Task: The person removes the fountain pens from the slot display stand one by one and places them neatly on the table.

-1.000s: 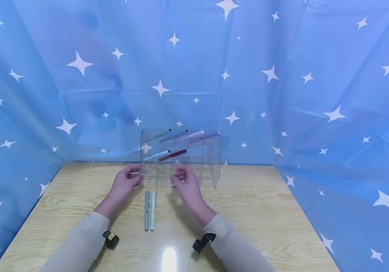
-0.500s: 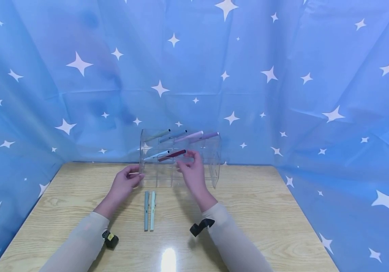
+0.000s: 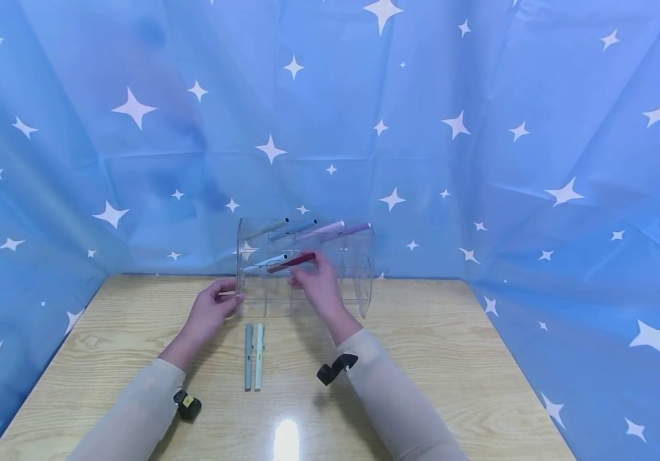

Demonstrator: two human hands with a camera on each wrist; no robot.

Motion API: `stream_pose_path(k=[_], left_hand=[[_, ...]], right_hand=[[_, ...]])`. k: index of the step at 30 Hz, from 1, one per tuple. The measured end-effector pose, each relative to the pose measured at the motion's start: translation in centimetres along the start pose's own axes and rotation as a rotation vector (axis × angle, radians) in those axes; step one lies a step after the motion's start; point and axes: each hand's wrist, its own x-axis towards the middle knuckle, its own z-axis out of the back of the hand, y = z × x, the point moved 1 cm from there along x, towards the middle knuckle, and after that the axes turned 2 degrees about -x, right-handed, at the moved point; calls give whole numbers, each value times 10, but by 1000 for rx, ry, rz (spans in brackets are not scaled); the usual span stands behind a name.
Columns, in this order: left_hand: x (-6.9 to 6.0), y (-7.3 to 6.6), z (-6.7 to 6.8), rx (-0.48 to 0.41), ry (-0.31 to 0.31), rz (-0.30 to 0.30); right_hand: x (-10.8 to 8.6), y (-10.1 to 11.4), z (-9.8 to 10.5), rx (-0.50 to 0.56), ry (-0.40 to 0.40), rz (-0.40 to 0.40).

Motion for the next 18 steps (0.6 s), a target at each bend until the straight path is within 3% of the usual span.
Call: stream_pose_path(k=[18], left_hand=[[-2, 0, 0, 1, -1, -6]], right_hand=[[7, 3, -16, -5, 50, -39]])
